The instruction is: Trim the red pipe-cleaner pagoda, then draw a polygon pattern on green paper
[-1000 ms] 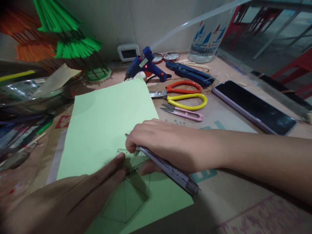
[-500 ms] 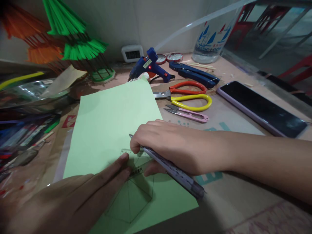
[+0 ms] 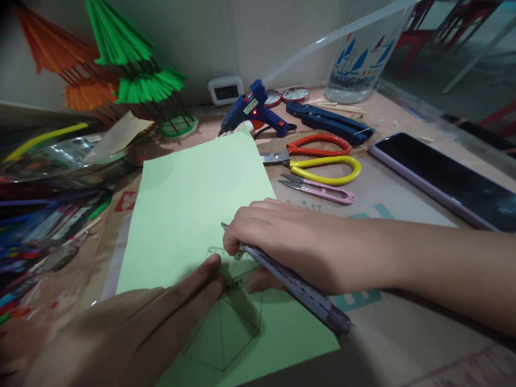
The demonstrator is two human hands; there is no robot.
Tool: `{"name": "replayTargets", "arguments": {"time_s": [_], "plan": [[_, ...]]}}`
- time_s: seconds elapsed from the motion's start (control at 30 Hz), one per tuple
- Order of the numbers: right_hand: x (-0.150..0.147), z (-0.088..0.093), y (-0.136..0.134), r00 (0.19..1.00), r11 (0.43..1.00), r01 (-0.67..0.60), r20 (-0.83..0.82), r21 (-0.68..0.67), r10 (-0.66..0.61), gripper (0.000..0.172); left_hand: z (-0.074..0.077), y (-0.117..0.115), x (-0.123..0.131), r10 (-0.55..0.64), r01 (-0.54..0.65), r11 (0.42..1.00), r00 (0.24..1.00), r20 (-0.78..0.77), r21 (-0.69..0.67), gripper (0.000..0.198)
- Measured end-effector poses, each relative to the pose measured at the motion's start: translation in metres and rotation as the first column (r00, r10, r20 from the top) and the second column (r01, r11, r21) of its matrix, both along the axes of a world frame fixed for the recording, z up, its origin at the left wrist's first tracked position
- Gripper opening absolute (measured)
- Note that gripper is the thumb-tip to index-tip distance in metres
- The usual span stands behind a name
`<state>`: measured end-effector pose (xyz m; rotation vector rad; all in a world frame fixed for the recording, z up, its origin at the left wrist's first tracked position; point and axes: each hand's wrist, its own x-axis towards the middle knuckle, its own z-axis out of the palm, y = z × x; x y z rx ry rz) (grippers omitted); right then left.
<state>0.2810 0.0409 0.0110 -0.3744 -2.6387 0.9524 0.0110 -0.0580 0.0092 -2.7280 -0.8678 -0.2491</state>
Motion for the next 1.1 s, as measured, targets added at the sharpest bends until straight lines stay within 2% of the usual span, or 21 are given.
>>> {"name": "replayTargets", "arguments": {"time_s": [0.07,0.2,0.47,0.6,0.8,0.97,1.1], "plan": [[0.000,-0.001,0.000,0.999,1.000,0.008,0.041,-0.013,-0.008,0.031,-0.002,-0.002,-0.002,0.016,-0.017,1.000,1.000,0.019,0.007,0.051],[0.002,-0.005,0.001,1.000,1.000,-0.002,0.022,-0.009,0.003,0.036,-0.005,-0.005,-0.003,0.021,-0.022,1.000,0.999,0.038,0.021,0.052],[0.000,0.005,0.000,0.999,1.000,0.000,0.055,0.005,0.000,0.026,-0.010,-0.004,0.000,0.025,-0.032,0.997,0.995,0.099,0.072,0.056],[0.000,0.005,0.000,0.999,1.000,-0.004,0.046,-0.007,0.005,0.028,-0.010,-0.002,-0.007,-0.002,0.002,1.000,1.000,0.011,0.007,0.059],[-0.002,0.008,0.000,0.998,1.000,0.003,0.057,0.010,-0.003,0.026,-0.009,-0.004,-0.015,-0.006,0.006,0.999,1.000,0.005,-0.036,0.081],[-0.003,0.010,-0.001,0.998,1.000,0.001,0.066,0.018,-0.003,0.026,-0.005,-0.003,-0.008,-0.021,0.021,1.000,1.000,-0.004,-0.010,0.059],[-0.002,0.008,0.000,0.999,1.000,-0.004,0.051,0.020,0.003,0.027,-0.004,-0.002,-0.003,-0.004,0.004,1.000,1.000,0.016,0.013,0.057]]}}
